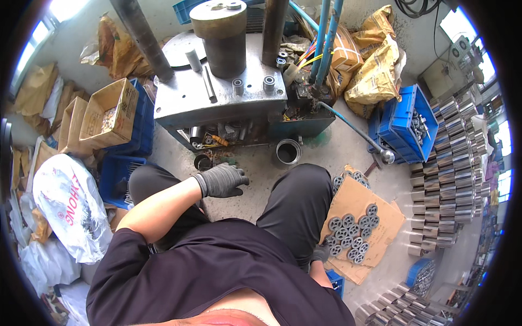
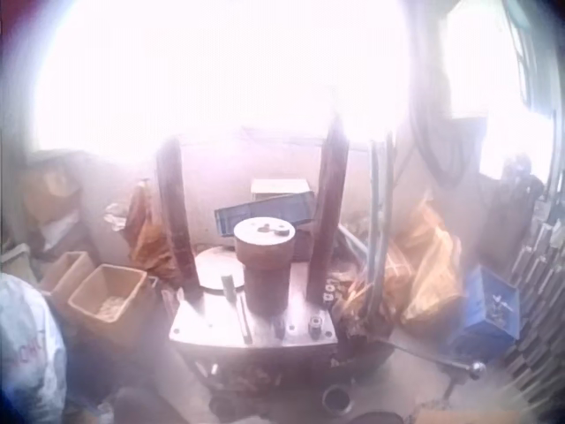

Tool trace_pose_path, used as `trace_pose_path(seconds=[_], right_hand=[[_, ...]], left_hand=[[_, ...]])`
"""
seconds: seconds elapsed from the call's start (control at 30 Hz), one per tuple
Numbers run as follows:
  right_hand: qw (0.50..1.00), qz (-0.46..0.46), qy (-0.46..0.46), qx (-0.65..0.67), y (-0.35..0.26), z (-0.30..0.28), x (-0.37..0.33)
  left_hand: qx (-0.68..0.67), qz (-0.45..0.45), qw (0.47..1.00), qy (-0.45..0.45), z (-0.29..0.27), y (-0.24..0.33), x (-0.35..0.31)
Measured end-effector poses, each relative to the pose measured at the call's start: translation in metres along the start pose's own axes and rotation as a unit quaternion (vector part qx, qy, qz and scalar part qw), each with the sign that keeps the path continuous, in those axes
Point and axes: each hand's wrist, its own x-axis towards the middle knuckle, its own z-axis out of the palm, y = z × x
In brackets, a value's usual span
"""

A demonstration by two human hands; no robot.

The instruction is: The recorder is using a manual hydraulic press to assemble metal shafts into gear-like circular components, periodically moving between the press and a storage area on the floor.

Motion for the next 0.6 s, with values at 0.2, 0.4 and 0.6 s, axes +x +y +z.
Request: trace_pose_path(seconds=[0.2, 0.4, 0.6], right_hand=[[0.857, -0.018, 0.186, 0.48, 0.038, -0.086, 0.183], [0.885, -0.17, -0.05, 0.43, -0.173, -0.288, 0.352], [0.891, -0.335, -0.22, 0.215, -0.437, -0.486, 0.293]], left_hand=[[-0.031, 0.055, 0.993, 0.099, -0.005, -0.006, 0.012], [-0.083, 0.01, 0.953, 0.293, -0.028, -0.007, 0.03], [-0.356, -0.056, 0.854, 0.376, -0.023, -0.025, 0.042]])
